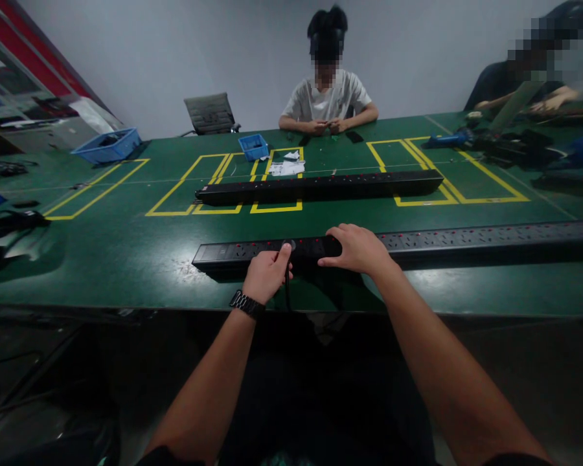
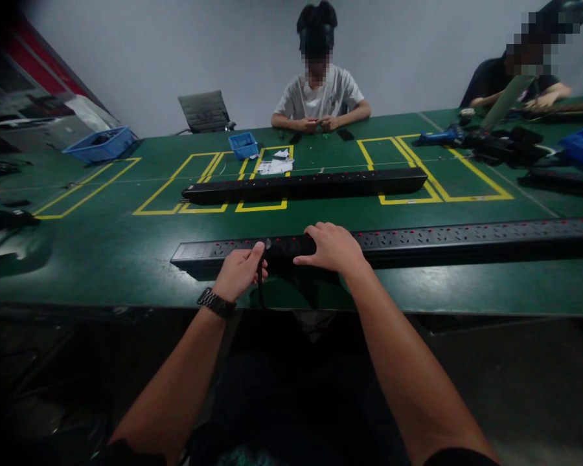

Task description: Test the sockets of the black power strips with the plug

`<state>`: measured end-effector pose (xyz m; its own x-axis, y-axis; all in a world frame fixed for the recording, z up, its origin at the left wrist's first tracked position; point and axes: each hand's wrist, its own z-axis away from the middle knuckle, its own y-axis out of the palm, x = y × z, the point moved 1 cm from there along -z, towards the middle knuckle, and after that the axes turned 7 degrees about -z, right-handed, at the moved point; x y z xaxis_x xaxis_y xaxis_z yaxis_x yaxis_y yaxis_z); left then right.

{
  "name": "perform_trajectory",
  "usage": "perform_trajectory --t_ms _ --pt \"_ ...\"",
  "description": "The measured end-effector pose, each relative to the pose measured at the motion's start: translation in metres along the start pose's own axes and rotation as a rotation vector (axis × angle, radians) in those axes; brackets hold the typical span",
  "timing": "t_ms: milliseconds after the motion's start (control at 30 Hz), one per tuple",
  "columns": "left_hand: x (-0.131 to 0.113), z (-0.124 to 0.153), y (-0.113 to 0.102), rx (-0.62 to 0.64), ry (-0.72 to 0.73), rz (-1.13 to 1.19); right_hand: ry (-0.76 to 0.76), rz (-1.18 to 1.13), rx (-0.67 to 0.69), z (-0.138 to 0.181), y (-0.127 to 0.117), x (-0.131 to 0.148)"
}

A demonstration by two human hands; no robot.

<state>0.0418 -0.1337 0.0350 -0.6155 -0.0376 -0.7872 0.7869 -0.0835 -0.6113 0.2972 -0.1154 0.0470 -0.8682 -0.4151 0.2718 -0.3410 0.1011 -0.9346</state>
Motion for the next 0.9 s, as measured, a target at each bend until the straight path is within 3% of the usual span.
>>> perform_trajectory --t_ms 133,200,267,333,433,533,733,900 --pt "0.008 -0.014 -0.035 -0.370 0.218 -0.512 -0.123 -0.034 -0.060 0.007 -0.008 0.011" --pt "0.015 -0.027 -0.049 -0.462 0.272 -0.665 -0.153 -0.066 -0.084 0.010 -0.011 0.028" --pt "0.024 -0.040 -0.055 -0.446 0.348 -0.761 -0.137 -0.102 -0.082 0.009 -0.009 0.053" --pt "0.033 -0.049 -0.056 -0.417 0.407 -0.809 -0.020 -0.136 -0.085 0.002 -0.002 0.081" --pt "0.043 -0.049 -0.049 -0.483 0.374 -0.844 0.209 -0.135 -0.041 -0.014 0.014 0.119" --pt "0.049 -0.043 -0.042 -0.554 0.353 -0.825 0.338 -0.143 -0.012 -0.031 0.026 0.143" --pt "0.057 -0.044 -0.041 -0.552 0.438 -0.777 0.411 -0.157 0.032 -0.050 0.026 0.152" --pt "0.059 -0.047 -0.040 -0.578 0.417 -0.801 0.400 -0.085 0.021 -0.053 0.021 0.151"
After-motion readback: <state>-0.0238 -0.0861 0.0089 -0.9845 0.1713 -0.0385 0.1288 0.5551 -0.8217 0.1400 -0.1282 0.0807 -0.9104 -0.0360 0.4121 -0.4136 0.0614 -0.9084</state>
